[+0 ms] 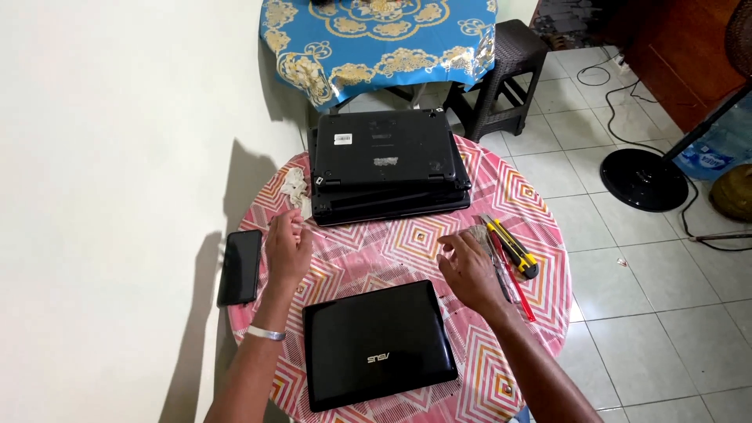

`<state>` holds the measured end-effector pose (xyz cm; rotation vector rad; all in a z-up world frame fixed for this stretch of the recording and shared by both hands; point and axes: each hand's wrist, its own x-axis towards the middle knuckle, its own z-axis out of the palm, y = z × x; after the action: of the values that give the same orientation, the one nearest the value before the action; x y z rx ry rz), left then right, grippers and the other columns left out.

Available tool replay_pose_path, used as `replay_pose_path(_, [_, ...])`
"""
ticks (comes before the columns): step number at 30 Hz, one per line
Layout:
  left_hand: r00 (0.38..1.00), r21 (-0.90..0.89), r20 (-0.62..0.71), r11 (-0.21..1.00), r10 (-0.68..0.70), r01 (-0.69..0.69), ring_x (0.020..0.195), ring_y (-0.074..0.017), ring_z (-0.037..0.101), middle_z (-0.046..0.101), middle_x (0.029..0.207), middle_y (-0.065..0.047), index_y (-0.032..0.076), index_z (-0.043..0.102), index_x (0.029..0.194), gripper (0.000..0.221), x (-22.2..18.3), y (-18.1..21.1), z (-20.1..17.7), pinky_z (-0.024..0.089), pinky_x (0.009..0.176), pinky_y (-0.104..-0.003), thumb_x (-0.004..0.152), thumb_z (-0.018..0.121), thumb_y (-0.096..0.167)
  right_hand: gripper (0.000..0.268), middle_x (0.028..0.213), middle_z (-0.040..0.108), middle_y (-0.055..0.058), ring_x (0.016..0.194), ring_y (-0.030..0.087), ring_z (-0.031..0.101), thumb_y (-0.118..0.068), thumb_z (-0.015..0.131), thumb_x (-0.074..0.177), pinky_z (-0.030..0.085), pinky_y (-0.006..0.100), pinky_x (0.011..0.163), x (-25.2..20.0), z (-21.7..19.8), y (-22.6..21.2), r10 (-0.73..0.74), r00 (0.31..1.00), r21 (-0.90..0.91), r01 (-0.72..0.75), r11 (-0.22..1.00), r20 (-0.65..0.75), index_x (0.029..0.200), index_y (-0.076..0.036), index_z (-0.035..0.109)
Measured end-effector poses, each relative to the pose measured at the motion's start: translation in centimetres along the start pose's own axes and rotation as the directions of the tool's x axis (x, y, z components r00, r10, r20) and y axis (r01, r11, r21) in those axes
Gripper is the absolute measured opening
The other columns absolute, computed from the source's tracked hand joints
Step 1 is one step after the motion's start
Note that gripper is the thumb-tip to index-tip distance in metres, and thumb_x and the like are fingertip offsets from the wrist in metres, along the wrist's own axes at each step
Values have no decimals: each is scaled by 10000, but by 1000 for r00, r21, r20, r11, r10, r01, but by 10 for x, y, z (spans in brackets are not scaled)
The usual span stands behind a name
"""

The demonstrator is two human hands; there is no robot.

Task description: The person is using a manual screwdriver to remove several screws from the bottom panel of a laptop to disassemble it.

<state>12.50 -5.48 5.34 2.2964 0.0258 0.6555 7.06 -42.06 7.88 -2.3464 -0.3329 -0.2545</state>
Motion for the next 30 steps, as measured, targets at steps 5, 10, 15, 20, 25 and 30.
replay_pose_path(5, [992,35,98,996,-83,80,1030,-351,657,616,1165,-166,31,612,1375,522,54,33,10,511,924,-504,950,600,334,586,1246,581,215,1125,428,566,-210,692,867,473,512,957,45,-8,22,-24,965,-117,-7,993,-260,1414,-35,572])
replay_pose_path(10, [968,87,207,988,-144,128,1224,-456,533,536,1272,-213,18,569,1455,589,88,39,29,427,1040,-522,1035,505,426,611,1325,586,240,1273,440,503,-237,659,936,428,558,1000,113,-6,42,-42,972,-118,15,993,-231,1480,6,524])
replay_pose_path(15, [946,127,239,973,-218,192,1296,-454,523,543,1308,-218,44,588,1439,649,103,30,40,417,1075,-487,1042,476,546,607,1277,564,126,1203,308,474,-346,672,956,452,443,968,142,4,42,117,975,-91,-136,987,-188,1492,-80,564])
replay_pose_path(20, [884,164,252,918,-393,361,1189,-476,613,679,1106,-281,24,709,1115,650,96,44,31,446,1021,-550,931,558,629,594,1229,505,146,1168,389,515,-416,637,995,445,501,955,138,12,36,223,944,-43,-240,970,-244,1489,-98,552])
replay_pose_path(25, [842,59,313,894,-439,445,1176,-504,621,673,1124,-314,3,657,1195,671,65,67,4,477,973,-587,949,538,615,542,1213,492,160,1133,422,575,-393,624,1024,476,516,942,119,3,17,310,911,53,-307,950,-273,1475,-101,559])
replay_pose_path(30, [807,17,359,867,-469,497,1208,-543,589,664,1128,-366,-14,647,1165,674,21,108,-36,452,1003,-610,1003,434,605,629,1118,582,181,1061,340,669,-382,817,892,545,419,907,91,-14,2,414,892,251,-364,897,-184,1423,-93,643])
